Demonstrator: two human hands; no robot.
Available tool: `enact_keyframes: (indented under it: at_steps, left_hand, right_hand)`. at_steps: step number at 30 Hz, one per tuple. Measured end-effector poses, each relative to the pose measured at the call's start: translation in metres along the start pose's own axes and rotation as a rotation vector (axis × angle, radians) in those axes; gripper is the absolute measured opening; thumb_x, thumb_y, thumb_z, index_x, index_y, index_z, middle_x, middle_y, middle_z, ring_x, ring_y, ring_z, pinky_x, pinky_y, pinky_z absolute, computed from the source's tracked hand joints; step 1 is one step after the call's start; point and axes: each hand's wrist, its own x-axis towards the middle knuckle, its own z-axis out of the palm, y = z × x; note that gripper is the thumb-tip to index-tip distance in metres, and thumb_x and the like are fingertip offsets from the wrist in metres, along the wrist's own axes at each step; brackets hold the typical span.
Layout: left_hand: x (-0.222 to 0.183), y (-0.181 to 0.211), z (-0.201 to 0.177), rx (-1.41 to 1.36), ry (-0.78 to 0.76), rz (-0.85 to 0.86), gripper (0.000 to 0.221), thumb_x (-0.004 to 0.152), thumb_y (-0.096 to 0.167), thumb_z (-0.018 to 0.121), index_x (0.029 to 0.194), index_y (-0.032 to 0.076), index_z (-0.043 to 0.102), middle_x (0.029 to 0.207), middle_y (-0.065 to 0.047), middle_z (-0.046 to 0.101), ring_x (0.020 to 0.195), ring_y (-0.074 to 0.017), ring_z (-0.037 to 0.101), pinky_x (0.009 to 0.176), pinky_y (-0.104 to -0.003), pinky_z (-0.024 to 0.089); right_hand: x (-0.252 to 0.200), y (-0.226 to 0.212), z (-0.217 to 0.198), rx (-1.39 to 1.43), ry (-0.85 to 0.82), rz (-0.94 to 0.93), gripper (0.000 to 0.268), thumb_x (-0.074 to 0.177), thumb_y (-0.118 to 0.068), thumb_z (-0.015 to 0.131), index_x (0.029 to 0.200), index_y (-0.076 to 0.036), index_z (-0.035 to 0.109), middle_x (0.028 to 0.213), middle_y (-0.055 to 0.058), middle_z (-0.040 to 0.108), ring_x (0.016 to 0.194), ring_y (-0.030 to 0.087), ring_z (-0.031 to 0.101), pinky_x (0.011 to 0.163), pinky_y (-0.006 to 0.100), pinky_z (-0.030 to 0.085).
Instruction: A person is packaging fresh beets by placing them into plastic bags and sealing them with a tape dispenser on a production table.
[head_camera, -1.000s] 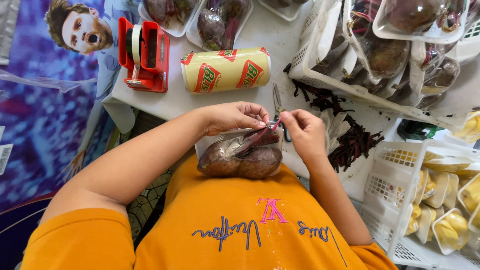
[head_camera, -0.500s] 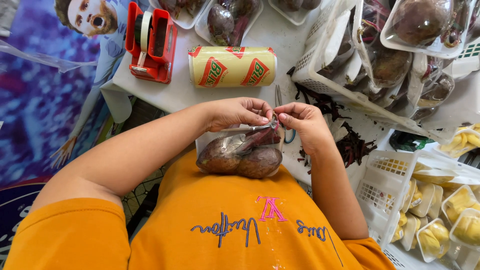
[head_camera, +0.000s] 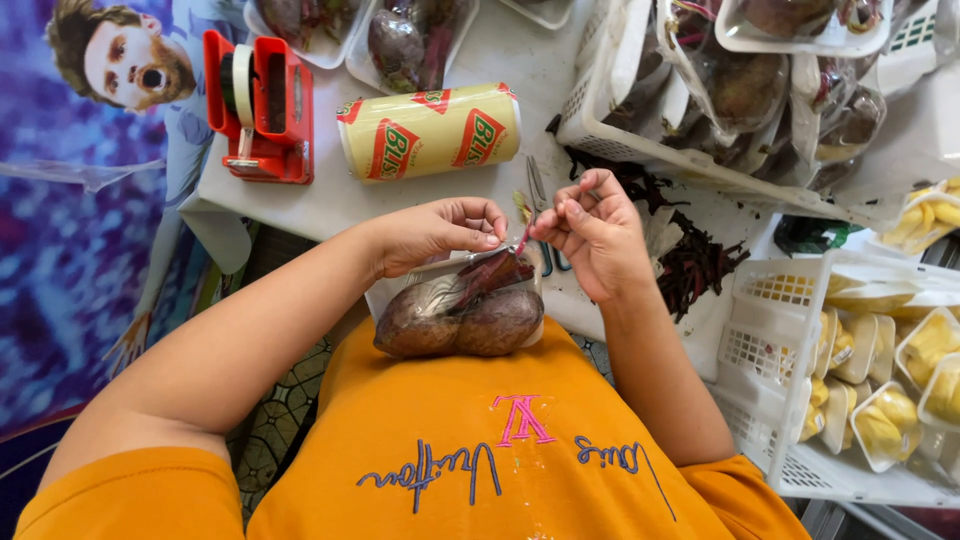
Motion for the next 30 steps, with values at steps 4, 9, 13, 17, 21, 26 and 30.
enact_keyframes:
  at_steps: [4, 9, 13, 17, 21, 26, 30]
  left_hand:
    - [0.001, -0.003, 0.000, 0.005, -0.001, 0.002, 0.014, 0.087, 0.011, 0.078, 0.100, 0.011, 0.071, 0.083, 0.006, 0.067, 0.080, -0.0025, 0.063, 0.077, -0.020, 0.053]
    - [0.000, -0.006, -0.001, 0.005, 0.005, 0.002, 0.014, 0.087, 0.011, 0.078, 0.099, 0.011, 0.071, 0.083, 0.006, 0.068, 0.081, -0.0029, 0.064, 0.078, -0.021, 0.053]
    - [-0.006, -0.006, -0.001, 0.011, 0.008, 0.006, 0.014, 0.087, 0.012, 0.078, 0.099, 0.013, 0.071, 0.084, 0.006, 0.068, 0.083, -0.0027, 0.064, 0.079, -0.021, 0.053]
    - [-0.011, -0.004, -0.003, 0.010, 0.012, 0.005, 0.014, 0.086, 0.013, 0.078, 0.098, 0.013, 0.071, 0.085, 0.007, 0.068, 0.083, -0.0021, 0.064, 0.079, -0.020, 0.052]
    - [-0.015, 0.001, -0.006, 0.092, -0.101, 0.028, 0.009, 0.091, 0.010, 0.071, 0.099, 0.012, 0.067, 0.095, 0.003, 0.065, 0.089, -0.0051, 0.059, 0.087, -0.020, 0.045]
    - [-0.016, 0.000, -0.003, 0.080, -0.108, 0.038, 0.010, 0.091, 0.011, 0.072, 0.099, 0.013, 0.066, 0.095, 0.004, 0.065, 0.090, -0.0043, 0.058, 0.088, -0.019, 0.045]
    - [-0.012, -0.007, 0.000, 0.040, -0.049, 0.056, 0.012, 0.089, 0.012, 0.075, 0.099, 0.013, 0.068, 0.091, 0.006, 0.067, 0.087, -0.0027, 0.061, 0.084, -0.019, 0.047]
  right_hand:
    - [0.007, 0.011, 0.005, -0.056, -0.107, -0.172, 0.025, 0.105, 0.006, 0.051, 0.112, -0.016, 0.040, 0.088, 0.009, 0.050, 0.060, 0.012, 0.049, 0.057, 0.025, 0.047]
    - [0.014, -0.007, -0.009, -0.554, -0.116, -0.382, 0.023, 0.105, 0.007, 0.051, 0.105, -0.012, 0.039, 0.084, 0.008, 0.050, 0.062, 0.012, 0.044, 0.059, 0.023, 0.039]
    - [0.011, -0.042, -0.029, -0.864, -0.052, -0.531, 0.024, 0.107, 0.013, 0.052, 0.104, -0.009, 0.042, 0.086, 0.009, 0.053, 0.070, 0.015, 0.046, 0.065, 0.026, 0.039]
    - [-0.010, -0.083, -0.035, -1.054, 0.068, -0.591, 0.027, 0.109, 0.018, 0.050, 0.105, -0.007, 0.042, 0.090, 0.010, 0.052, 0.077, 0.019, 0.048, 0.072, 0.027, 0.042]
    - [-0.040, -0.115, -0.029, -1.230, 0.358, -0.315, 0.031, 0.100, 0.024, 0.047, 0.105, -0.006, 0.046, 0.098, 0.008, 0.054, 0.088, 0.018, 0.054, 0.080, 0.025, 0.051]
    - [-0.049, -0.093, -0.080, -2.057, 0.341, 0.288, 0.052, 0.088, -0.027, 0.069, 0.139, -0.027, 0.060, 0.169, 0.019, 0.029, 0.152, 0.059, 0.000, 0.108, 0.079, -0.013]
    - [-0.044, -0.042, -0.053, -1.563, 0.423, -0.268, 0.005, 0.106, -0.012, 0.068, 0.105, -0.012, 0.073, 0.090, 0.004, 0.074, 0.086, 0.020, 0.069, 0.108, 0.048, 0.028]
